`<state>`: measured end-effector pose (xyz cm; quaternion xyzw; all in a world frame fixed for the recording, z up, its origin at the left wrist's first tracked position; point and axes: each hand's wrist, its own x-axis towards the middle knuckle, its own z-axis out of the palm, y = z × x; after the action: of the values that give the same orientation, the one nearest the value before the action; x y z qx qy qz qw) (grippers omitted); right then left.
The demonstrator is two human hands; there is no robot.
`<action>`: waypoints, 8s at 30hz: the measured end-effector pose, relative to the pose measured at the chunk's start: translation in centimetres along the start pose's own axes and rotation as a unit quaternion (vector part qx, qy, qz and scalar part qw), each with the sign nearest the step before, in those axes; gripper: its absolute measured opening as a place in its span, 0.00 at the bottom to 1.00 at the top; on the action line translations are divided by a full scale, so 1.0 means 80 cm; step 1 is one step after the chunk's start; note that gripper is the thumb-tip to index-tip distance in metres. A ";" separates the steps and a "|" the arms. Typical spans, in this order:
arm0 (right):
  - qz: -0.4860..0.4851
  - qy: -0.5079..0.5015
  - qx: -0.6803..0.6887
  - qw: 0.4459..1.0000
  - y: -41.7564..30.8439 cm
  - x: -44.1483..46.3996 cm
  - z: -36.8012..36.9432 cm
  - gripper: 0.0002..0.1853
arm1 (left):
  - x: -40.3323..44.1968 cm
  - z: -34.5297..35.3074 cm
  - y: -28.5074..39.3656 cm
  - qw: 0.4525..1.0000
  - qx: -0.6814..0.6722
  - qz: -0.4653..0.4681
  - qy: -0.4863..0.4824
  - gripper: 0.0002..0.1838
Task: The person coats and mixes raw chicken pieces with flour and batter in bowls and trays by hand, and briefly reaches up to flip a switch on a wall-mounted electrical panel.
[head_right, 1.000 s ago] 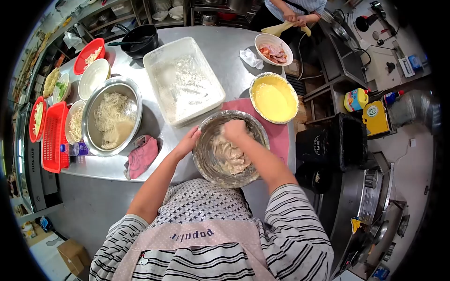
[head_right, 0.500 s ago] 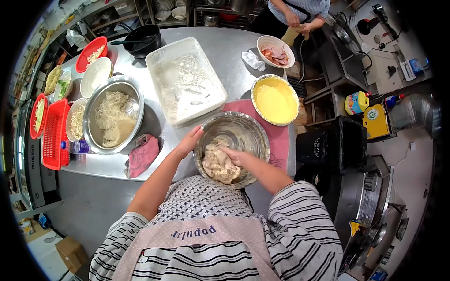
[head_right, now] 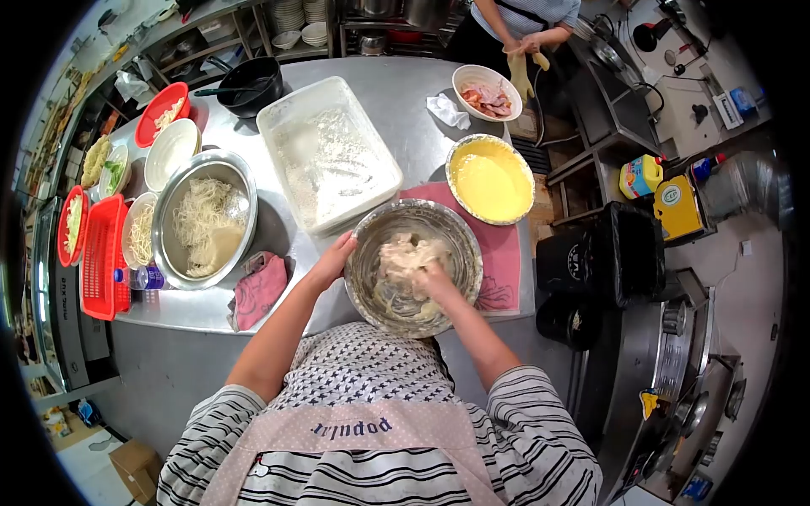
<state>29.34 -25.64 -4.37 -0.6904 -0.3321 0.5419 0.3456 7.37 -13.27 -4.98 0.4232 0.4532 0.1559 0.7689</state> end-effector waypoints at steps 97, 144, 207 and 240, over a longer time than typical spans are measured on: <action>-0.120 0.064 -0.452 0.882 -0.035 -0.001 0.082 0.42 | 0.022 -0.003 -0.062 0.963 0.145 0.160 0.161 0.27; -0.212 -0.082 -0.610 0.760 -0.001 -0.016 -0.034 0.21 | 0.013 0.012 -0.034 0.942 0.213 0.194 0.170 0.21; -0.017 0.071 -0.447 0.892 0.019 0.032 0.000 0.38 | 0.004 0.022 -0.023 0.946 0.213 0.176 0.169 0.22; -0.271 -0.157 -0.543 0.779 -0.036 -0.015 0.076 0.11 | 0.037 -0.021 -0.068 0.851 0.463 0.224 0.107 0.22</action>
<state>22.95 -24.35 -2.40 -0.5509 -0.7940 0.2568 -0.0108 6.76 -13.81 -11.32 0.8007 0.4457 0.1403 0.3748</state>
